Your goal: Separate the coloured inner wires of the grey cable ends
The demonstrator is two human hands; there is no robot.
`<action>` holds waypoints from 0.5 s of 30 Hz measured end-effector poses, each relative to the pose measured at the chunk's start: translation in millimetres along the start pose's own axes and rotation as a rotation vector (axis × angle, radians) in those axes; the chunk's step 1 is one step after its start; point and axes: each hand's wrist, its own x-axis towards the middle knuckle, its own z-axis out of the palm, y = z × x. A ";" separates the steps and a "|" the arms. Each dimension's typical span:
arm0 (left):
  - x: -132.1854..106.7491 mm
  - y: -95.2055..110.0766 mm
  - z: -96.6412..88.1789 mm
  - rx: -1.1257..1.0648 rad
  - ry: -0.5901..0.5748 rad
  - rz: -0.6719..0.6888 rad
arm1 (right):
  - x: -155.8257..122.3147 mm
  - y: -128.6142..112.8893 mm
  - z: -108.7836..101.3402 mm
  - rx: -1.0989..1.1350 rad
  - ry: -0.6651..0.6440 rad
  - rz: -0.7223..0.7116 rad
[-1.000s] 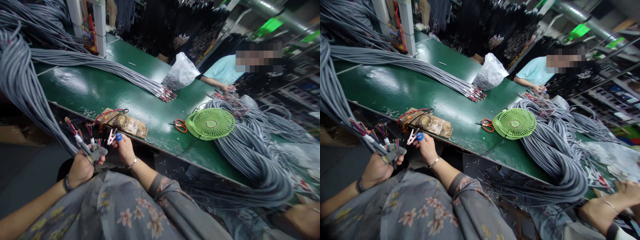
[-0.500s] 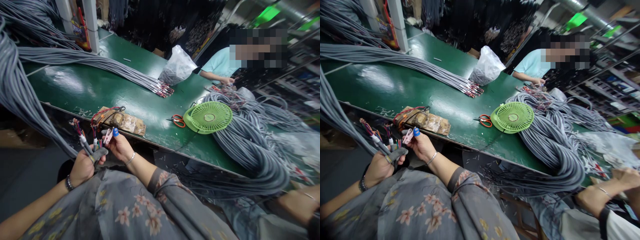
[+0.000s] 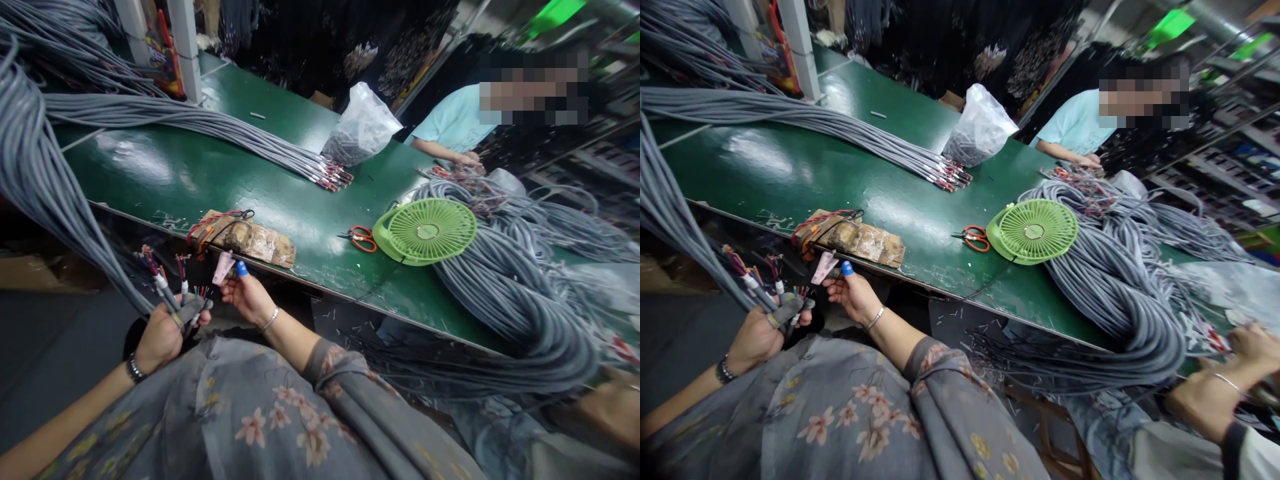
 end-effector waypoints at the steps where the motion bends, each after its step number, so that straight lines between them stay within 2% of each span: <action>1: 2.1 -1.6 -1.2 -0.007 0.004 -0.003 | -0.4 2.1 -1.5 -0.023 0.005 0.003; 6: 8.7 -8.3 -10.7 0.053 -0.012 0.037 | -2.4 13.5 -6.5 -0.190 0.003 -0.051; 10: 7.5 -11.5 -17.5 0.115 -0.058 0.051 | -6.5 19.1 -8.3 -0.378 -0.078 -0.121; 15: 3.4 -13.3 -17.7 0.181 -0.097 0.052 | -14.3 22.6 -6.6 -0.567 -0.184 -0.304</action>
